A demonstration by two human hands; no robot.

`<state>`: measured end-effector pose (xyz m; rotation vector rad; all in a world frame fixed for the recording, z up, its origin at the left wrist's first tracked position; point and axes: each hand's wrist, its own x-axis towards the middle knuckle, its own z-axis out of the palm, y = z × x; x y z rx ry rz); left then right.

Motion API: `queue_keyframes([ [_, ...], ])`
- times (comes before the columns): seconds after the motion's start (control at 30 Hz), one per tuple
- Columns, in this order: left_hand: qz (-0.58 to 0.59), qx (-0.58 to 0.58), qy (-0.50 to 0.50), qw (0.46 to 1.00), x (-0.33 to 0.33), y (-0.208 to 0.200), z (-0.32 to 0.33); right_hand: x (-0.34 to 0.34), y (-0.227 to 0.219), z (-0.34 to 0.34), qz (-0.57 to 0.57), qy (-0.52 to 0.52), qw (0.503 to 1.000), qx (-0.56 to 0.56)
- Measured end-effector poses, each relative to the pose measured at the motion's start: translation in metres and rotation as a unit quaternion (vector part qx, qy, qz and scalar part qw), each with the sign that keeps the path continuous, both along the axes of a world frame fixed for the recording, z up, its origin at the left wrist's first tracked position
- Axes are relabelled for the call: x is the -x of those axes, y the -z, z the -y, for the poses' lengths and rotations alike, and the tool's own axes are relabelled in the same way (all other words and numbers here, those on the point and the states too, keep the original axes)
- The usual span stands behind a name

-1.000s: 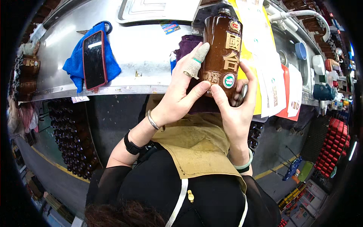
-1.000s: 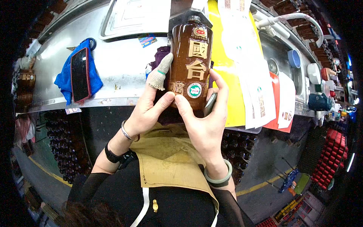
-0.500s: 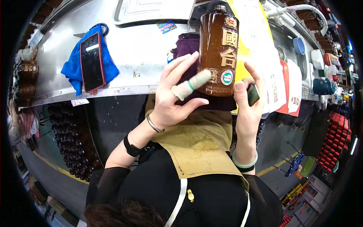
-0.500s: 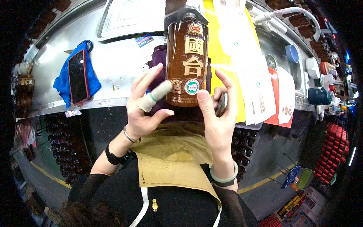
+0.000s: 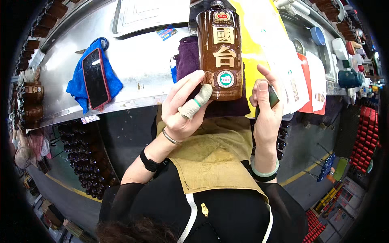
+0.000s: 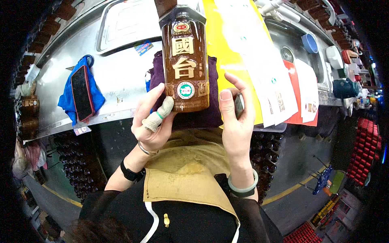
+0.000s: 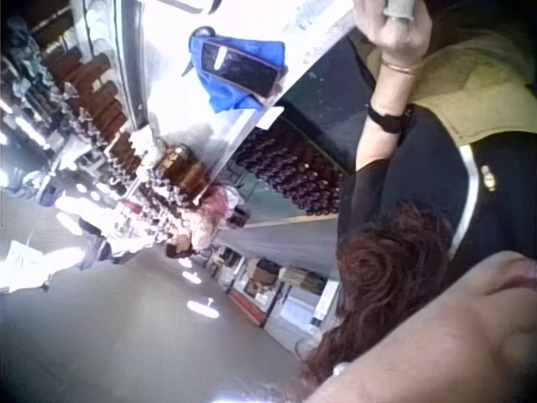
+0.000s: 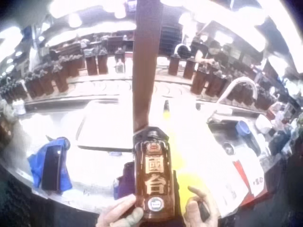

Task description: Applying and smoothing product labels on a brown glass bottle using a handheld scraper tool at a manufacturing line.

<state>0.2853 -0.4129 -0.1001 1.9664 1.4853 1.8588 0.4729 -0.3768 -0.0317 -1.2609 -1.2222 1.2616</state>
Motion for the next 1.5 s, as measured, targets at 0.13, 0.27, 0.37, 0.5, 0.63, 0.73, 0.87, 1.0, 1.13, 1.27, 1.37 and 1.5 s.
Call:
queue_keyframes([
  [0.13,-0.183,0.008,-0.051,0.982,0.003,-0.020,-0.002,0.002,0.000,0.000,0.013,0.011,1.000,0.008],
  [0.27,-0.074,0.002,0.014,0.997,0.000,-0.021,-0.010,0.005,-0.001,-0.002,0.033,0.000,0.999,-0.015],
  [0.37,0.061,0.035,0.013,0.997,-0.005,-0.007,-0.003,0.007,-0.001,-0.004,0.050,-0.010,0.998,-0.027],
  [0.5,-0.001,0.056,0.028,0.998,0.002,-0.005,0.002,0.008,0.001,-0.007,0.084,-0.050,0.995,-0.014],
  [0.63,-0.020,0.060,0.034,0.997,0.004,-0.006,0.004,0.014,-0.002,-0.009,0.146,-0.070,0.987,-0.017],
  [0.73,-0.008,0.060,0.037,0.997,0.003,-0.005,0.003,0.010,-0.009,-0.012,0.172,-0.098,0.980,-0.016],
  [0.87,-0.001,0.065,0.044,0.997,0.005,-0.006,0.002,0.013,-0.013,-0.014,0.149,-0.106,0.983,0.019],
  [1.0,-0.012,0.049,0.046,0.998,0.006,-0.004,0.002,0.009,-0.012,-0.015,0.123,-0.124,0.984,0.020],
  [1.13,-0.008,0.052,0.050,0.997,0.007,-0.002,0.002,0.011,-0.014,-0.016,0.154,-0.120,0.980,0.027],
  [1.27,-0.005,0.055,0.047,0.997,0.006,-0.004,0.003,0.012,-0.014,-0.016,0.152,-0.120,0.980,0.033],
  [1.37,-0.020,0.049,0.050,0.997,0.008,-0.003,0.001,0.005,-0.010,-0.016,0.127,-0.134,0.983,0.022],
  [1.5,-0.072,0.044,0.031,0.996,0.009,-0.014,0.001,-0.005,-0.012,-0.017,0.030,-0.143,0.986,0.082],
])
